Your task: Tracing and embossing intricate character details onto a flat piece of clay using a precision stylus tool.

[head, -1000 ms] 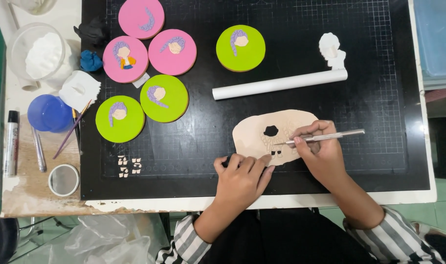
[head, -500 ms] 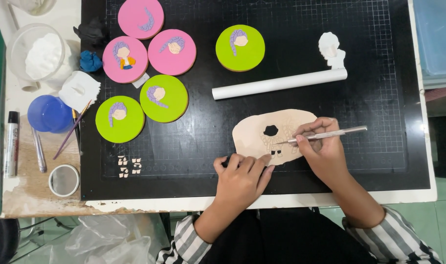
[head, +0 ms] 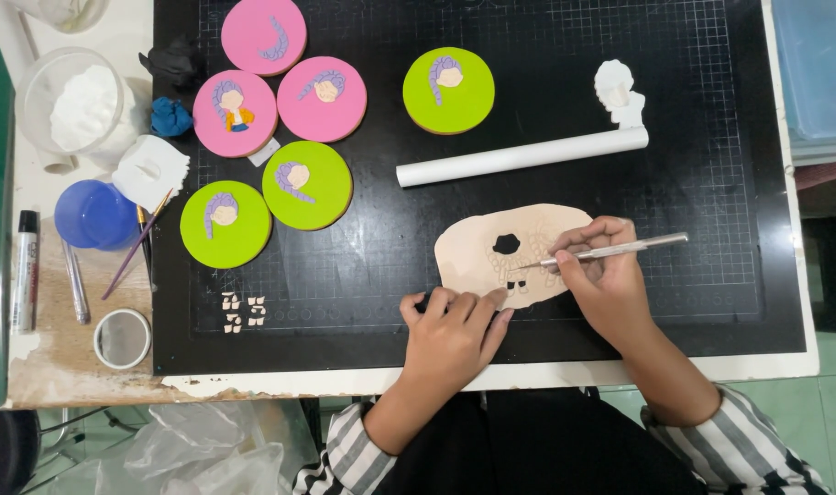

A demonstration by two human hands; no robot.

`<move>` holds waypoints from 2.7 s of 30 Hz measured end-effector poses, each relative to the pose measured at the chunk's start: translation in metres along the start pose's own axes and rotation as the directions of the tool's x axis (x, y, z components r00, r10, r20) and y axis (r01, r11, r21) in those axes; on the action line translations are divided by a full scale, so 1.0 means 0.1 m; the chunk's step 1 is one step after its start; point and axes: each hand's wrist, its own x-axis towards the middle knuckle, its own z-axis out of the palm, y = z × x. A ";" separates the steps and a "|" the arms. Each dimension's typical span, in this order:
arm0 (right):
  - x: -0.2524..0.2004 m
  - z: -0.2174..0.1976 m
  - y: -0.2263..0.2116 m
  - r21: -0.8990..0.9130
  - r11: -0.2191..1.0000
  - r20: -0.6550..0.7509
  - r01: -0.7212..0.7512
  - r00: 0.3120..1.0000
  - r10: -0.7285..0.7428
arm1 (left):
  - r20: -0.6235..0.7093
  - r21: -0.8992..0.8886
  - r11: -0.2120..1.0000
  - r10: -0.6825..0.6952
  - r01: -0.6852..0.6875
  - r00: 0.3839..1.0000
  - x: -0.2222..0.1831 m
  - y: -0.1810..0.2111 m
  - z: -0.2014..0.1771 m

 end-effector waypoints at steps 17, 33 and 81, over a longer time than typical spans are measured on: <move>-0.53 0.36 -0.15 -0.253 0.896 -0.043 0.364 0.921 -0.386 | -0.062 0.053 0.997 -0.050 0.054 0.997 0.10 0.03 -0.13; -0.75 0.31 0.43 -0.478 0.676 0.185 0.562 0.816 -0.548 | -0.030 0.027 0.996 -0.087 0.088 0.996 0.16 0.01 -0.23; -0.66 0.29 0.04 -0.419 0.834 -0.078 0.360 0.901 -0.428 | -0.048 0.059 0.997 -0.050 0.052 0.998 0.16 0.00 -0.23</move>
